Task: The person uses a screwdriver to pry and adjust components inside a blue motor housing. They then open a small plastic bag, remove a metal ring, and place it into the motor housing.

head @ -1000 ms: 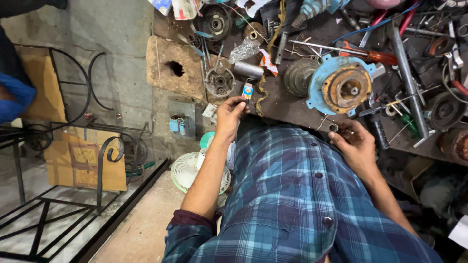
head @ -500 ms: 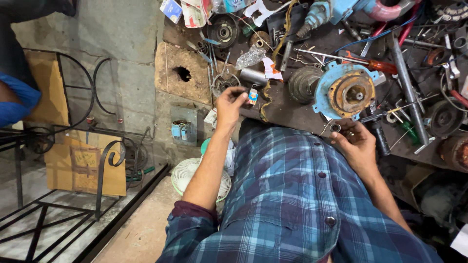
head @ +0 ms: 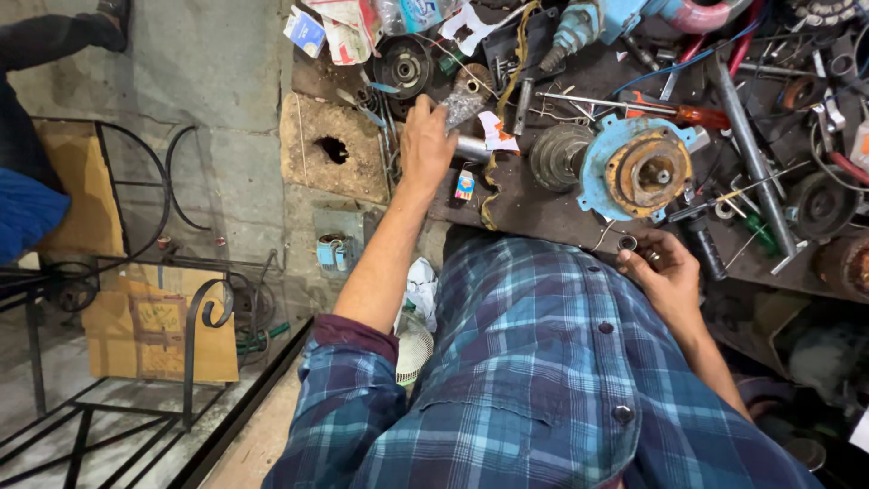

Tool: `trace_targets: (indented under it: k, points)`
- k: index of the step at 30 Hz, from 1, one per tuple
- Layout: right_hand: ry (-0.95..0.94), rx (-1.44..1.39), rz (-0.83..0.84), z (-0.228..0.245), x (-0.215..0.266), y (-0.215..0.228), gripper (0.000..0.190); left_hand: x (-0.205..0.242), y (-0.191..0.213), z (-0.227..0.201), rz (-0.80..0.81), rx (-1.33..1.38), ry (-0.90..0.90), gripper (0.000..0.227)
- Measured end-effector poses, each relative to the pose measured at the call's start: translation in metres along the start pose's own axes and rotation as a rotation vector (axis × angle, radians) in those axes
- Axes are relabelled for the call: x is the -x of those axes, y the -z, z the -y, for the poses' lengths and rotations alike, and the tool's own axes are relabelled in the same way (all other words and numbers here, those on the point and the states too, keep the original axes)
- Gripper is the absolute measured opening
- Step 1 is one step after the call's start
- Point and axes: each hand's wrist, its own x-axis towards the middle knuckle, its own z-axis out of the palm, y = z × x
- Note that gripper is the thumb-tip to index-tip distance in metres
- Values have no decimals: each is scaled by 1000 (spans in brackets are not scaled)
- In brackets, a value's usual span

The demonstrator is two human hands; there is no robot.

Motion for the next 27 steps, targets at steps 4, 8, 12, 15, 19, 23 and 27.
trace_targets:
  k: [4, 8, 12, 15, 19, 23, 27]
  points:
    - [4, 23, -30, -7, 2, 6, 34, -7, 9, 22, -224, 89, 41, 11]
    - [-31, 30, -61, -12, 9, 13, 34, -2, 40, 67, -175, 1011, 373, 16]
    - [-39, -7, -46, -13, 3, 18, 34, 14, 46, 79, -78, 1287, 485, 18]
    - [25, 11, -18, -15, 1, 19, 31, 27, 42, 73, -19, 1321, 515, 20]
    - [62, 10, -14, -10, -7, 20, 30, 32, 43, 55, -8, 1373, 446, 22]
    - [89, 6, -4, -6, -10, 18, 31, 31, 48, 41, 2, 1506, 416, 23]
    - [81, 15, 0, -3, -10, 20, 33, 31, 50, 32, 22, 1511, 381, 20]
